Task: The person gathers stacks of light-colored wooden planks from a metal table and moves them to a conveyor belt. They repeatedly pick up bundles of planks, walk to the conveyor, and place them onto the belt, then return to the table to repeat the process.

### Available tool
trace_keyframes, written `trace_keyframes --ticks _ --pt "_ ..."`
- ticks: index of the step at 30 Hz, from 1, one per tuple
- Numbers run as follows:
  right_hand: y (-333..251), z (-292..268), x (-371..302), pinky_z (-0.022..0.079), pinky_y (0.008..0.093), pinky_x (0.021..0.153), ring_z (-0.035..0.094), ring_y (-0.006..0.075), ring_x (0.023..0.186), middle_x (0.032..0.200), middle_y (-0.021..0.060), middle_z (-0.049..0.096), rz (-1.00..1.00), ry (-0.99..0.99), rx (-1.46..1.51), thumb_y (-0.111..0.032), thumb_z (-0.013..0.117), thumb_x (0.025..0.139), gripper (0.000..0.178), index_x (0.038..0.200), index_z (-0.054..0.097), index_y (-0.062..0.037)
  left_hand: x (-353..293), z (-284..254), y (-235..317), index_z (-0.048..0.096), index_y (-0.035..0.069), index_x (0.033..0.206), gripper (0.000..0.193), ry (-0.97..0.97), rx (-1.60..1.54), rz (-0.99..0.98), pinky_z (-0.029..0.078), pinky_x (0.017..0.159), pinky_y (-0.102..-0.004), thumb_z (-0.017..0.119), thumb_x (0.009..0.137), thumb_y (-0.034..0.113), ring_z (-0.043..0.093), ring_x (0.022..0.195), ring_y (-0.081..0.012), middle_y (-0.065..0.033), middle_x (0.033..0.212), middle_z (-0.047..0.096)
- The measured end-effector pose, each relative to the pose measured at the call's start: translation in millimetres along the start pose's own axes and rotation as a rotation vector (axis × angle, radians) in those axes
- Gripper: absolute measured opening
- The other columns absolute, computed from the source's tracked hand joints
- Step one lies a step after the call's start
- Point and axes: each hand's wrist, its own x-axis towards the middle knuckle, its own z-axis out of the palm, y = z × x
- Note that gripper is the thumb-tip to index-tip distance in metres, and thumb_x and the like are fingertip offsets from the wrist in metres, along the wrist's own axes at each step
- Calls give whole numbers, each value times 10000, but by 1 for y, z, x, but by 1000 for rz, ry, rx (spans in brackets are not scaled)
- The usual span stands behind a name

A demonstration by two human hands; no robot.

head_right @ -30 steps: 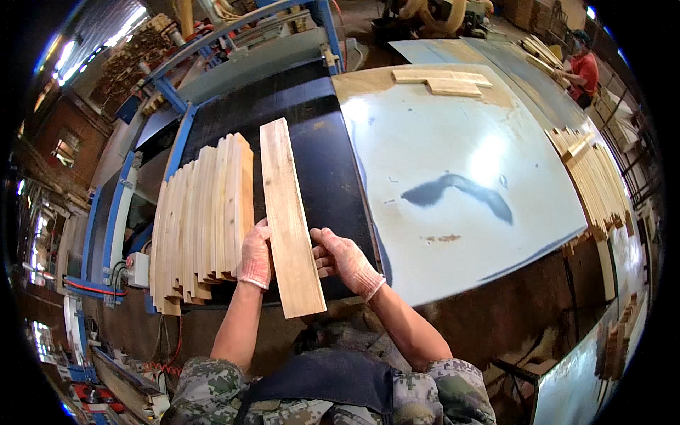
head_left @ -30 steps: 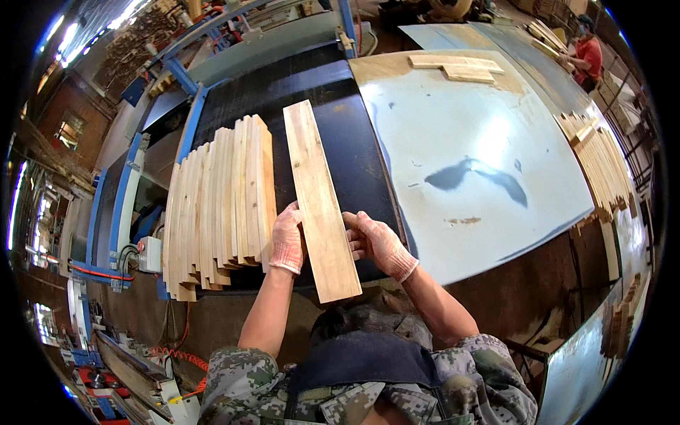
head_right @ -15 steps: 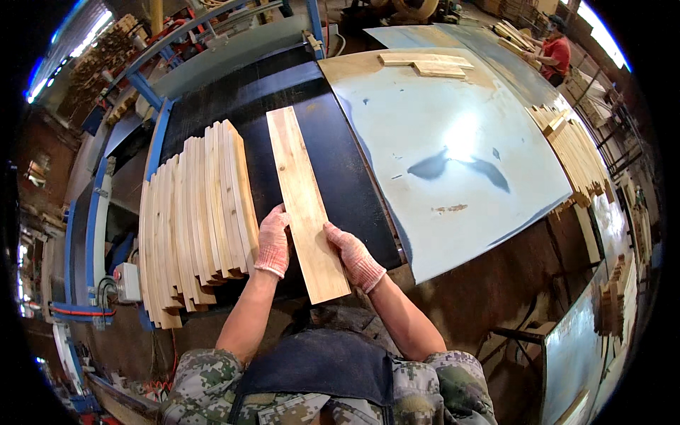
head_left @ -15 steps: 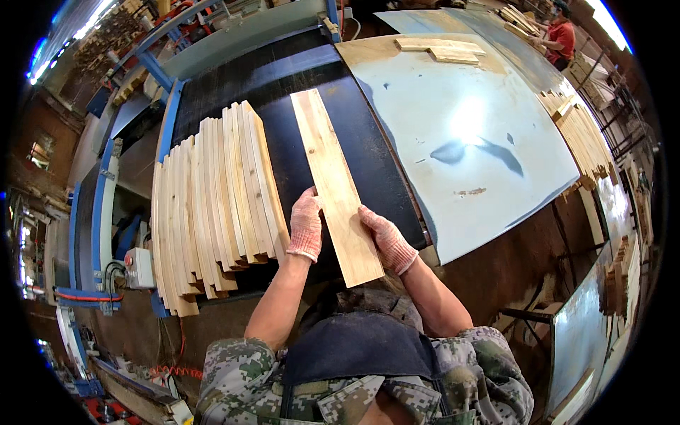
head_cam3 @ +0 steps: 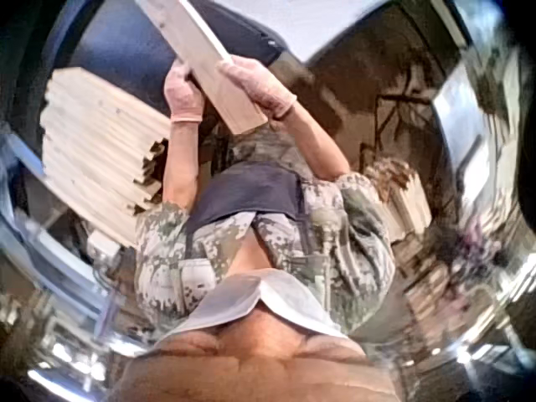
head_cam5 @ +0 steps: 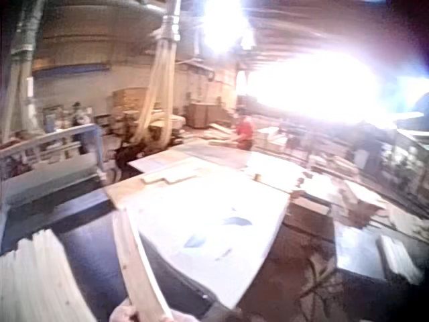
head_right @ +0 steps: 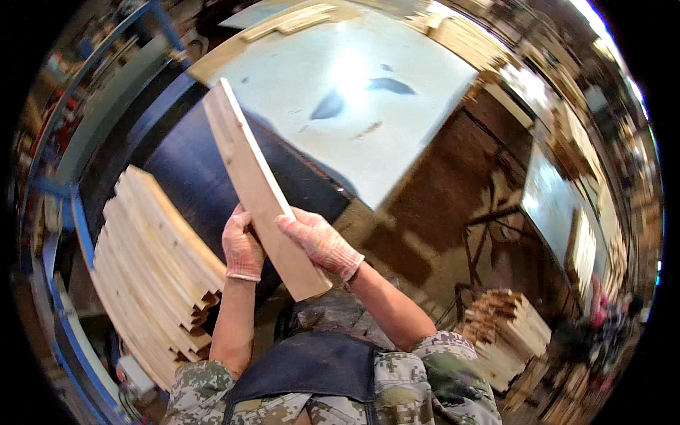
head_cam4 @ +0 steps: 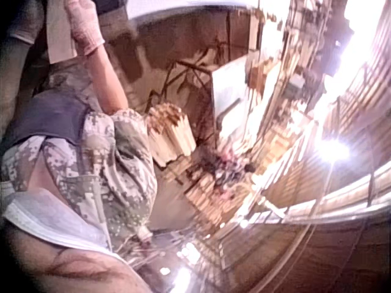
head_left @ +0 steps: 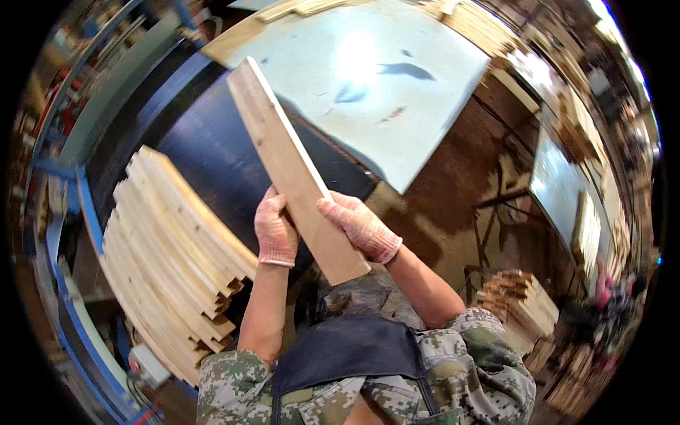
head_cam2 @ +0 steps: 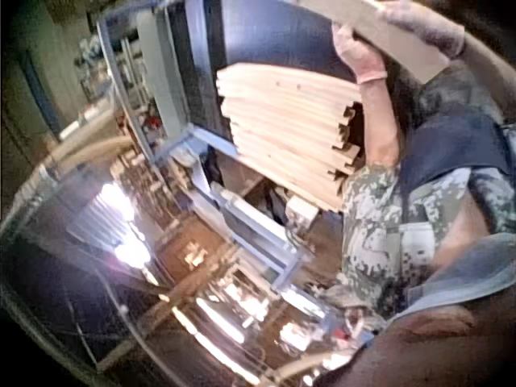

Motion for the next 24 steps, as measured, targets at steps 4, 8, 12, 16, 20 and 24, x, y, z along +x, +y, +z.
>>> trace_keyframes --ticks 4,8,12,16,20,24 --pt "14 -22 -34 513 317 1013 611 140 1131 1289 60 667 -129 156 -99 -408 718 1018 644 1514 551 -32 -9 17 -26 602 -65 1348 414 -148 172 -20 505 1055 -378 518 992 129 649 1163 -251 -151 1272 664" --pt "31 -54 -102 498 311 1038 619 144 1132 1251 56 702 -397 261 84 -247 727 991 555 1472 594 -5 -37 72 -70 600 -37 1348 389 -399 395 -123 509 1006 -344 500 1004 113 637 1141 -210 -111 1251 653" --pt "68 -107 -197 514 303 1006 636 131 1106 1228 51 714 -514 584 99 -224 755 976 514 1410 628 21 -54 108 -153 597 -28 1410 435 -742 636 -167 514 987 -313 546 1025 168 637 1118 -187 -75 1238 665" --pt "111 -144 -344 570 273 798 663 85 928 1069 -2 726 -743 955 402 -208 755 993 321 1249 696 -24 -121 173 -242 533 7 1538 556 -1033 682 -299 535 1001 -368 612 1065 288 667 1092 -195 -98 1268 700" --pt "162 -183 -471 504 269 610 608 61 742 889 -32 688 -801 1656 394 -215 737 1007 173 1062 743 -50 -165 189 -317 560 -5 1506 601 -1134 819 -547 558 956 -387 681 1029 340 691 1036 -209 -116 1202 721" --pt "245 -242 -576 503 335 581 594 148 662 808 30 688 -532 2157 411 -281 792 950 285 968 713 -8 -176 168 -383 558 -42 1485 604 -1081 878 -737 576 881 -386 722 999 277 702 977 -229 -155 1187 725"
